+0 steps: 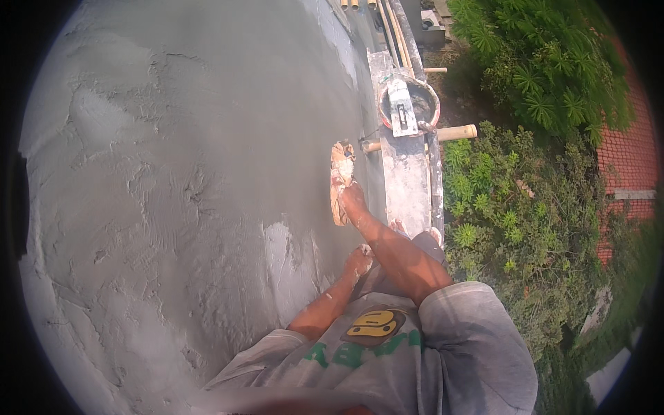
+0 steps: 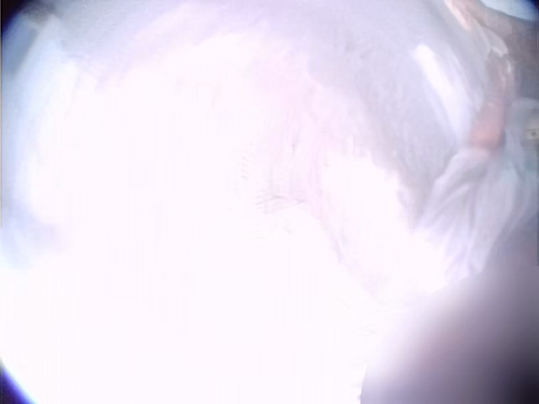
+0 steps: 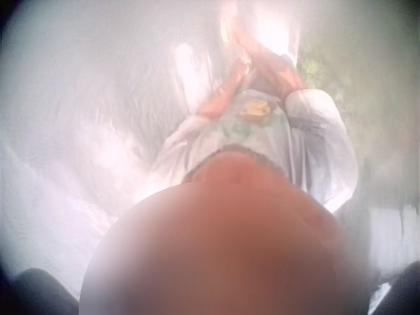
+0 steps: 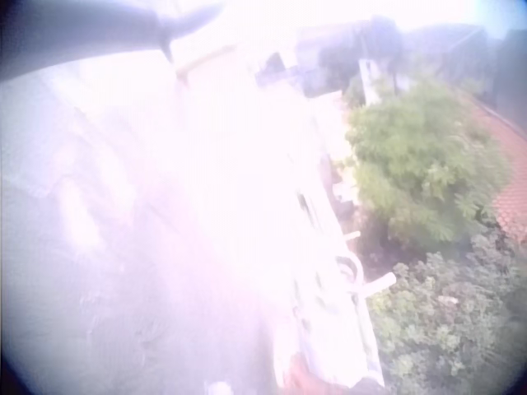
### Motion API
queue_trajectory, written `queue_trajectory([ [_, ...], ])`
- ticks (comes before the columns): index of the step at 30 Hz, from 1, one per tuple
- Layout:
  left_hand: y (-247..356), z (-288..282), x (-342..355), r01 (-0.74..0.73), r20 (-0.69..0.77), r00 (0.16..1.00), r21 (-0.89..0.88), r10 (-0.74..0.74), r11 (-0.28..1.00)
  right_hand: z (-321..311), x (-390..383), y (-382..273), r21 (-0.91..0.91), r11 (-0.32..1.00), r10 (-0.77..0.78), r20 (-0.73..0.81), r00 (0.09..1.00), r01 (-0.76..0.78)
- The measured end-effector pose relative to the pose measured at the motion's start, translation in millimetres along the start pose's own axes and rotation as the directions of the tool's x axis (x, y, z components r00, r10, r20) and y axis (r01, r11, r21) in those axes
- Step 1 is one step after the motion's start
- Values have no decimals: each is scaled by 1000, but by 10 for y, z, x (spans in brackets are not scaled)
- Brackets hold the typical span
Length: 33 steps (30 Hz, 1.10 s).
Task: The person applies wet plaster to an exterior wall using a trowel, smoothing the surface in repeated strokes. The person then uses a cloth to wipe and finish the plastered area.
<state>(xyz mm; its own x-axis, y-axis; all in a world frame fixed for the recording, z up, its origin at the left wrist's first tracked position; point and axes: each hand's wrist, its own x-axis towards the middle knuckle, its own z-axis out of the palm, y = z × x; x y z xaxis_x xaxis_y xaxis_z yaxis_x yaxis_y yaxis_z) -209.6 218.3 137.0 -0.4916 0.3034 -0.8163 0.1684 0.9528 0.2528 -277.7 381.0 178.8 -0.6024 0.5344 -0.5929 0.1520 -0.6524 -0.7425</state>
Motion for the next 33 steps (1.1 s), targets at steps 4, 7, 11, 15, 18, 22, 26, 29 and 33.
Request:
queue_trajectory([
  [4,138,-84,291,29,-71,997,-40,-32,999,-81,52,31,-99,992,-87,-55,995,82],
  [7,97,-77,482,18,-96,995,-67,-25,998,-222,134,244,-28,998,53,-65,996,-55],
  [11,40,-186,631,57,-81,995,-118,-66,991,-613,512,564,163,974,177,-127,976,-156],
  [15,189,-325,782,94,-86,990,-214,-114,972,-1214,1056,709,247,937,300,-209,931,-247],
  [18,372,-392,915,123,-113,984,-125,-137,984,-1694,1489,580,127,992,2,-154,988,17],
  [22,576,-467,1091,166,-59,984,-78,-171,983,-2033,1939,156,151,980,160,-211,964,-130],
  [26,804,-573,1203,136,46,990,-74,-133,988,-2141,2108,-222,340,911,325,-244,914,-233],
  [29,1072,-631,1278,179,20,984,-30,-178,983,-2213,2257,-304,131,958,282,-303,910,-254],
  [33,1449,-638,1674,181,43,982,23,-181,983,-2276,2577,-284,156,917,394,-190,899,-368],
])
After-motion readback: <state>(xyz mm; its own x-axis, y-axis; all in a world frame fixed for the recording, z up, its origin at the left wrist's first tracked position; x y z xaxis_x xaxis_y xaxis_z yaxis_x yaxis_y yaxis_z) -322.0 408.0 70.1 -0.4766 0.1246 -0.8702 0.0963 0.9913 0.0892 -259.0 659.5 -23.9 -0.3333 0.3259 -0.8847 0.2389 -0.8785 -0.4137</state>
